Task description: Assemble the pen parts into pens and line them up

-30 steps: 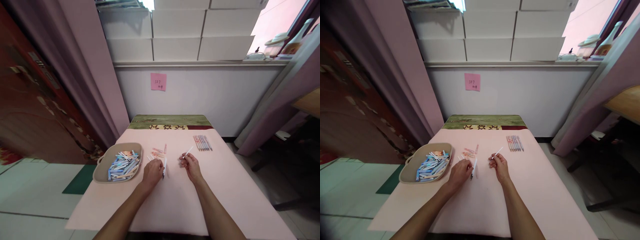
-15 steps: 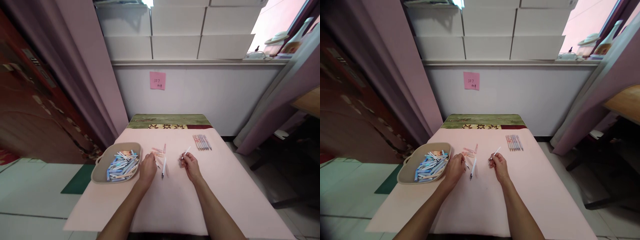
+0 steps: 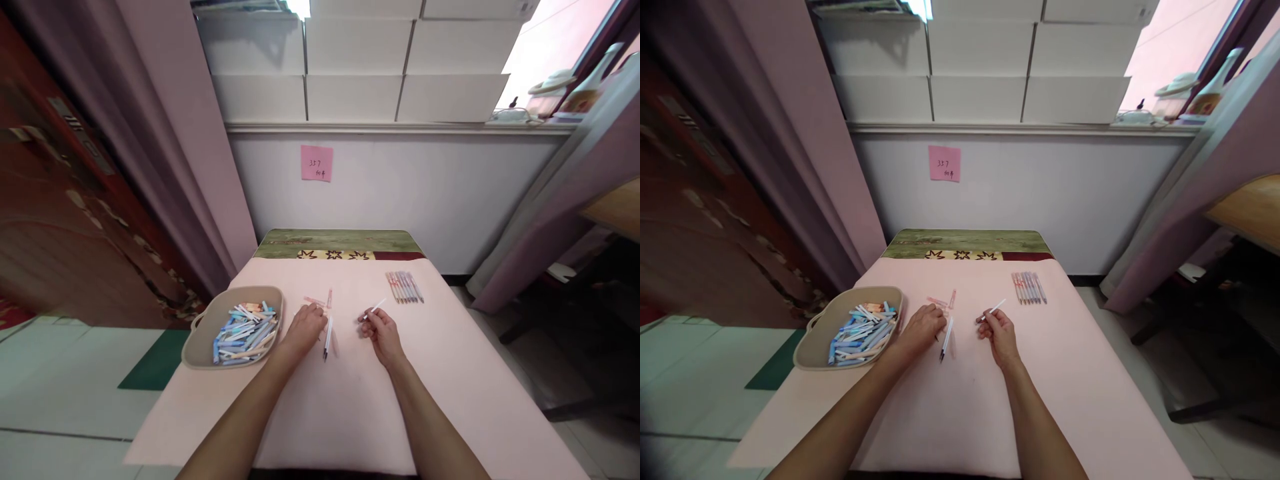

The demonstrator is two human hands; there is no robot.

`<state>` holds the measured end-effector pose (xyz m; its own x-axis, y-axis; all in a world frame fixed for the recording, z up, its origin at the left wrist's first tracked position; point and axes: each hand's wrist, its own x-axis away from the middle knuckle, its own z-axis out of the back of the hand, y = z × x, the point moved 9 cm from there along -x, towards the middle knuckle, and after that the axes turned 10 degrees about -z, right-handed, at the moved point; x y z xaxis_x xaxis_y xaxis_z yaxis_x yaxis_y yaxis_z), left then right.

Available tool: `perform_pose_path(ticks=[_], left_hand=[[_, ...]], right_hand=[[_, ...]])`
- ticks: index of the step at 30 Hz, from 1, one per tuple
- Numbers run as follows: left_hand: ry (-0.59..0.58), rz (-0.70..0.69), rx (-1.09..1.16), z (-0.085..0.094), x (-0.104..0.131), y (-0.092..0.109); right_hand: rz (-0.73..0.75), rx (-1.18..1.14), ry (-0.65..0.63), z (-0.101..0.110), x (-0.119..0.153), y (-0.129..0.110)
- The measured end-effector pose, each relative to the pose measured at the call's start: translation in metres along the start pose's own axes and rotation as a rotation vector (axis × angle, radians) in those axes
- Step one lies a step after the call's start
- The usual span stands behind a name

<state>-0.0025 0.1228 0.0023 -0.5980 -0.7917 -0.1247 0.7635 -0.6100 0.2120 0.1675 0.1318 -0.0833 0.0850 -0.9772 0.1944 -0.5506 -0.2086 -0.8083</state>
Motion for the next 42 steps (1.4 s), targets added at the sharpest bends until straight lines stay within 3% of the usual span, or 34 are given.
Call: perform_pose_path(ticks=[3, 6, 8, 10, 12, 15, 19, 23, 26, 31, 42], left_hand=[[0.044, -0.036, 0.031, 0.012, 0.001, 0.008], [0.184, -0.022, 0.146, 0.029, 0.015, 0.024], [0.496, 0.143, 0.655, 0.038, 0.038, 0.018], [0.658, 0.346, 1.226, 0.015, 0.059, 0.013], [0.733, 0.526, 1.636, -0.014, 0.074, 0.016], [0.790, 0.661, 1.891, -0.035, 0.084, 0.019], [0.833, 0.658, 1.932, -0.028, 0.087, 0.020], [0.822, 0.566, 1.856, -0.006, 0.085, 0.034], [0.833, 0.464, 1.682, 0.016, 0.085, 0.043], [0.853, 0.337, 1.498, 0.039, 0.090, 0.050], [0.851, 0.378, 1.482, 0.045, 0.100, 0.053]], right_hand=[[0.001, -0.003, 0.008, 0.000, 0.001, -0.001], [0.009, -0.008, 0.016, -0.001, 0.003, -0.003], [0.011, -0.007, 0.021, -0.001, 0.003, -0.003], [0.014, -0.005, 0.029, -0.001, 0.003, -0.003], [0.016, -0.004, 0.042, -0.002, 0.004, -0.004], [0.010, 0.002, 0.074, -0.009, 0.014, -0.007], [0.061, 0.058, 0.127, -0.038, 0.052, -0.024], [0.285, 0.107, 0.276, -0.063, 0.102, -0.059], [0.344, 0.111, 0.339, -0.072, 0.122, -0.073], [0.361, 0.139, 0.326, -0.083, 0.128, -0.078], [0.319, 0.209, 0.270, -0.096, 0.128, -0.063]])
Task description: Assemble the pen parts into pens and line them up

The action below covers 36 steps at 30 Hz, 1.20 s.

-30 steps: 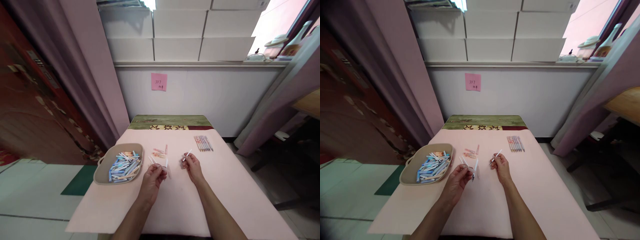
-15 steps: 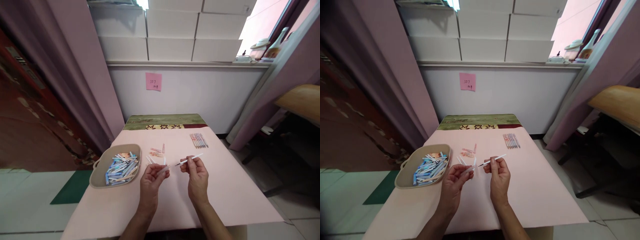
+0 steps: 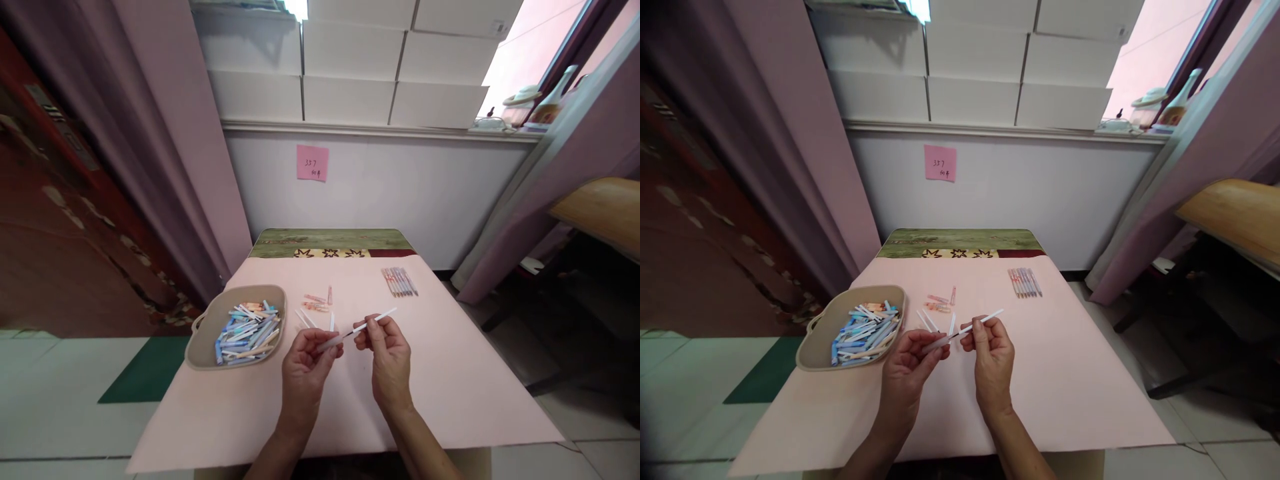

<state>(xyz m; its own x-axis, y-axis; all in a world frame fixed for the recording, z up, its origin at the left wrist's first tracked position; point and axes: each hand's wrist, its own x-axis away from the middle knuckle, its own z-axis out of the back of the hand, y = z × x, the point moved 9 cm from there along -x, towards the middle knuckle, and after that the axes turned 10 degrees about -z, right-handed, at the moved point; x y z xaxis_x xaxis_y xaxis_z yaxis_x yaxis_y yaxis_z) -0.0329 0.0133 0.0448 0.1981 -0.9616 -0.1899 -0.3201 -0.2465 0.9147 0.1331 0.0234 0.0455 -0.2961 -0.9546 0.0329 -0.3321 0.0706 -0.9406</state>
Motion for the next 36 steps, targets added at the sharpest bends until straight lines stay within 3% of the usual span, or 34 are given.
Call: perform_pose_path(ticks=[9, 13, 17, 20, 23, 29, 33, 36], left_hand=[[-0.153, -0.215, -0.457, 0.006, 0.003, 0.006], [-0.211, -0.177, -0.489, 0.008, 0.003, -0.004], [-0.305, 0.094, -0.200, 0.017, 0.005, -0.046], [-0.227, 0.397, 0.149, 0.035, 0.012, -0.088], [-0.118, 0.513, 0.403, 0.049, 0.014, -0.108], [-0.091, 0.541, 0.495, 0.052, 0.014, -0.110], [-0.144, 0.531, 0.477, 0.048, 0.015, -0.105], [-0.178, 0.545, 0.457, 0.046, 0.016, -0.105]], right_hand=[[-0.081, 0.154, -0.134, -0.016, 0.006, 0.014], [-0.083, 0.335, -0.248, -0.025, 0.007, 0.025], [-0.154, 0.467, -0.320, -0.022, 0.002, 0.042], [-0.215, 0.491, -0.250, -0.006, -0.012, 0.055], [-0.173, 0.603, -0.198, 0.004, -0.028, 0.061], [-0.049, 0.941, -0.161, -0.002, -0.055, 0.066], [0.045, 1.280, -0.183, -0.026, -0.063, 0.068], [0.059, 1.392, -0.241, -0.049, -0.061, 0.078]])
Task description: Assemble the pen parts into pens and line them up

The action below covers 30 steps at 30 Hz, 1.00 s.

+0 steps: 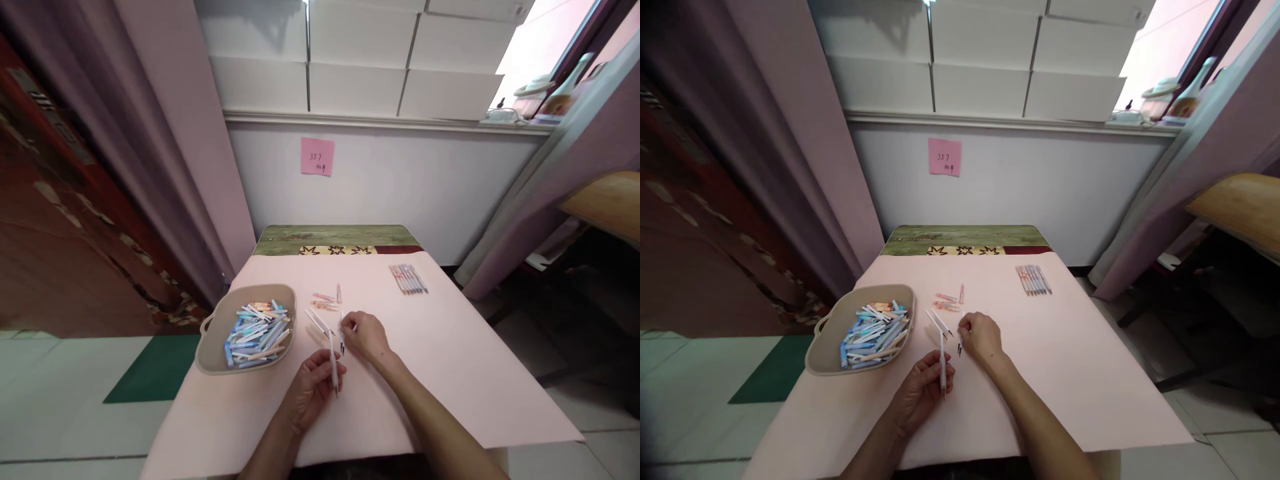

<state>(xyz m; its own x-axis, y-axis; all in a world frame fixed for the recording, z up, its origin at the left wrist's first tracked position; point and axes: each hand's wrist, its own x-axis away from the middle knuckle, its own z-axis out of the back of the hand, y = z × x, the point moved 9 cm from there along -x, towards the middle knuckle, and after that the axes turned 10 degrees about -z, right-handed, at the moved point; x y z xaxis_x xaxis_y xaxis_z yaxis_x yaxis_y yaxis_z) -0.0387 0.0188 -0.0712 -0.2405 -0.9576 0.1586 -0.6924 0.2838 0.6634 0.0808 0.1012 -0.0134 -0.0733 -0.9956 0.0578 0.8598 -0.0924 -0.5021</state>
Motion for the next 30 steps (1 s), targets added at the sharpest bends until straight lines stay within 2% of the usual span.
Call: perform_pose_path(ticks=[5, 11, 14, 18, 23, 25, 27, 30], left_hand=[[-0.048, 0.022, -0.004, -0.001, 0.001, -0.001], [-0.135, 0.041, -0.019, -0.009, 0.003, -0.003], [-0.122, 0.028, 0.006, -0.008, 0.000, -0.002], [-0.016, 0.015, 0.068, 0.002, -0.003, 0.001], [-0.036, -0.028, 0.087, 0.002, -0.004, 0.005], [-0.056, -0.029, 0.085, 0.000, -0.005, 0.005], [-0.068, -0.027, 0.087, -0.001, -0.005, 0.004], [-0.071, -0.019, 0.085, 0.000, -0.006, 0.003]], right_hand=[[-0.004, 0.147, -0.020, -0.022, -0.002, -0.021], [-0.039, 0.257, -0.014, -0.031, -0.011, -0.021], [-0.073, 0.259, 0.023, -0.026, -0.014, -0.017], [-0.100, 0.202, 0.063, -0.015, -0.012, -0.006], [-0.201, -0.089, 0.112, 0.006, -0.016, 0.035], [-0.201, -0.132, 0.124, 0.013, -0.021, 0.046], [-0.173, -0.141, 0.123, 0.016, -0.027, 0.049], [-0.099, -0.145, 0.097, 0.013, -0.036, 0.035]])
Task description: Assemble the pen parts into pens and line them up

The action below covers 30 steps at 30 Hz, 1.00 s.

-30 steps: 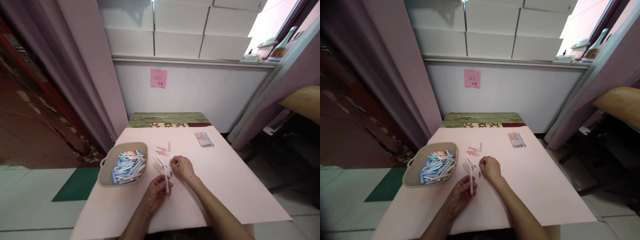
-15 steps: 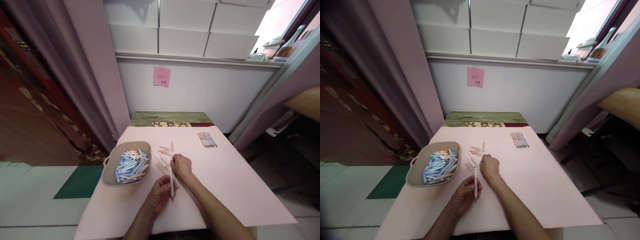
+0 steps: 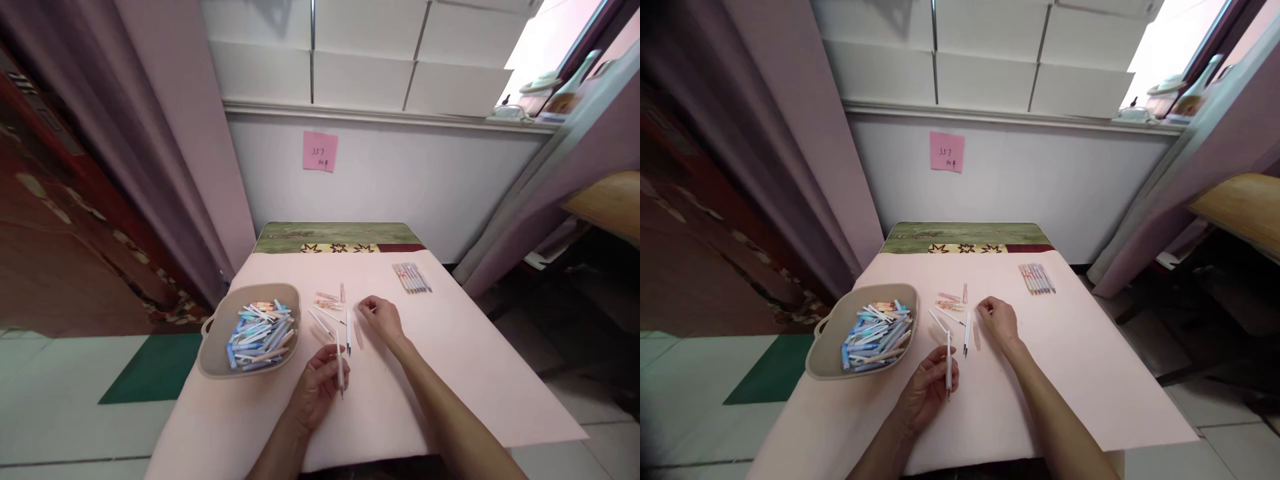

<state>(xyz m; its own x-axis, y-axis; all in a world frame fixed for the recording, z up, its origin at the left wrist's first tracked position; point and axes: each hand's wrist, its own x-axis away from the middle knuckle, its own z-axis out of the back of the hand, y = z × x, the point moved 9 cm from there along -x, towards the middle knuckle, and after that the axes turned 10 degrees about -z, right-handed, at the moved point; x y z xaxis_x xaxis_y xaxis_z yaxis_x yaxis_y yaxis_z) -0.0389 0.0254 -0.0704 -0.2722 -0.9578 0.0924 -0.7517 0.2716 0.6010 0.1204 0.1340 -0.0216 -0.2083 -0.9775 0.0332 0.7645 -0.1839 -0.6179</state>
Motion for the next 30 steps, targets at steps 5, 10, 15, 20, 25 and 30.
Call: perform_pose_path(ticks=[5, 10, 15, 20, 25, 30], left_hand=[[-0.003, -0.001, -0.010, 0.001, 0.000, -0.001], [-0.001, -0.013, -0.023, 0.001, 0.000, 0.000], [-0.012, -0.010, -0.018, 0.000, 0.000, -0.001], [0.003, -0.004, -0.011, -0.001, -0.002, -0.002], [0.006, -0.010, -0.014, -0.002, -0.002, -0.001], [0.029, -0.020, -0.009, 0.000, -0.001, -0.001]], right_hand=[[0.127, 0.057, -0.065, -0.028, -0.007, -0.037], [0.152, 0.164, -0.081, -0.051, -0.014, -0.049], [0.183, 0.228, -0.116, -0.050, -0.011, -0.046], [0.185, 0.282, -0.098, -0.038, -0.021, -0.049], [0.181, 0.375, -0.096, -0.050, -0.047, -0.062], [0.217, 0.464, -0.137, -0.070, -0.054, -0.072]])
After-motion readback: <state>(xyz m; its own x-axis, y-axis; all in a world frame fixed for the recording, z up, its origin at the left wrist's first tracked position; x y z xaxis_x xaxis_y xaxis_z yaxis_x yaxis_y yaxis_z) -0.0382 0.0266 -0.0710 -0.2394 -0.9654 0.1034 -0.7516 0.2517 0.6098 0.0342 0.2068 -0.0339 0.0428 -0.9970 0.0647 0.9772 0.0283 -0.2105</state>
